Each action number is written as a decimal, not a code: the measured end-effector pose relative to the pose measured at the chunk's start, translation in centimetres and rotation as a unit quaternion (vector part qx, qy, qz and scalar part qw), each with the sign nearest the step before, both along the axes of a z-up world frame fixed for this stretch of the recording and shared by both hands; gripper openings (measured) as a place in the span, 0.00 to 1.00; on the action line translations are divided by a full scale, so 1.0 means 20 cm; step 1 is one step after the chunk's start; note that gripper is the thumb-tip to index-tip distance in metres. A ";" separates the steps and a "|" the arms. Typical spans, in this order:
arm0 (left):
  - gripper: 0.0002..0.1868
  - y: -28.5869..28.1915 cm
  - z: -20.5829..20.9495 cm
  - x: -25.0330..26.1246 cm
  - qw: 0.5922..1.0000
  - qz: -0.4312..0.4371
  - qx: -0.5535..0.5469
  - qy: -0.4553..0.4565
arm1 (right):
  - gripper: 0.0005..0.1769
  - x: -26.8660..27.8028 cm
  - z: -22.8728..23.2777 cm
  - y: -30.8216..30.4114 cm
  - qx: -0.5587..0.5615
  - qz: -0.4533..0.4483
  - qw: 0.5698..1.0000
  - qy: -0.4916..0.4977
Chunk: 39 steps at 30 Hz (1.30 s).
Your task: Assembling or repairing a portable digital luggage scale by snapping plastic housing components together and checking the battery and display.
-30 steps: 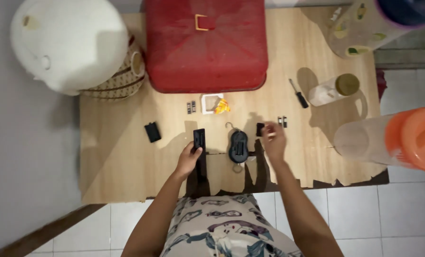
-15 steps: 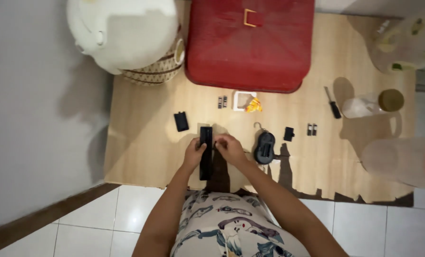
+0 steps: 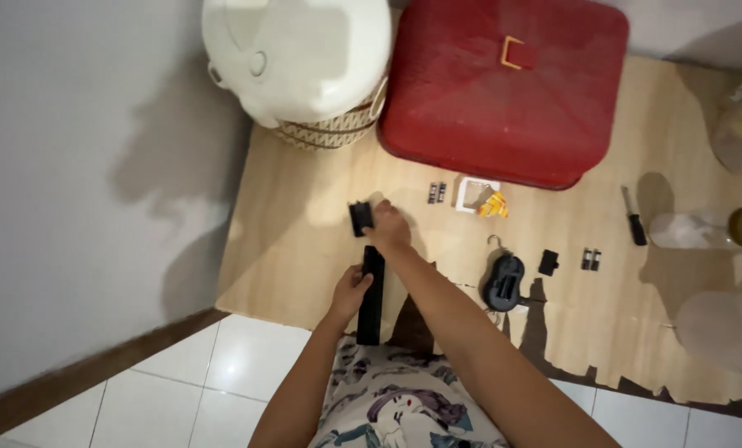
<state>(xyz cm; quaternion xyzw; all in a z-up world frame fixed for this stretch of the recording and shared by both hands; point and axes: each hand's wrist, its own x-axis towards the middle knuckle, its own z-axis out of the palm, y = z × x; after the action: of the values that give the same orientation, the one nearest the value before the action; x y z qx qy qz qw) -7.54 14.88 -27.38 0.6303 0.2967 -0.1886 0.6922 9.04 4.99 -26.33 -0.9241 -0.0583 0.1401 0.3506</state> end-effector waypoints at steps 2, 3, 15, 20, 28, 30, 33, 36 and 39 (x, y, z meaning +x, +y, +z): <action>0.27 0.04 0.11 0.02 1.000 -0.014 0.009 0.022 | 0.35 0.00 0.10 -0.01 -0.019 0.003 0.999 0.033; 0.26 0.05 0.17 0.04 0.999 -0.032 0.016 0.040 | 0.31 0.00 0.15 -0.02 -0.038 0.002 0.997 0.063; 0.19 0.04 0.58 0.21 0.979 -0.107 -0.169 -0.040 | 0.23 -0.07 0.56 -0.63 0.260 0.069 0.963 -0.006; 0.17 -0.04 0.73 0.29 0.961 -0.186 -0.198 -0.056 | 0.24 -0.20 0.78 -0.74 0.272 0.065 0.955 -0.101; 0.17 -0.13 0.84 0.32 0.952 -0.232 -0.193 -0.059 | 0.27 -0.30 0.89 -0.83 0.299 0.019 0.945 -0.132; 0.17 -0.15 0.80 0.31 0.951 -0.241 -0.180 -0.072 | 0.25 -0.32 0.93 -0.86 0.253 0.033 0.954 -0.156; 0.15 -0.17 0.80 0.30 0.951 -0.237 -0.169 -0.102 | 0.27 -0.34 0.99 -0.88 0.254 0.055 0.952 -0.165; 0.16 -0.20 0.99 0.30 0.956 -0.260 -0.076 -0.115 | 0.20 -0.36 1.04 -0.88 0.265 0.070 0.947 -0.169; 0.18 -0.24 1.14 0.28 0.951 -0.257 0.005 -0.173 | 0.15 -0.37 1.08 -0.87 0.187 0.032 0.967 -0.171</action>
<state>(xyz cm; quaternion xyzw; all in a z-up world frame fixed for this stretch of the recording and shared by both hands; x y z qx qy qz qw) -1.90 10.15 -4.66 0.7113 0.0012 -0.2469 0.6580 1.65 -12.36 -4.76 -0.8502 -0.1721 -0.0217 0.4971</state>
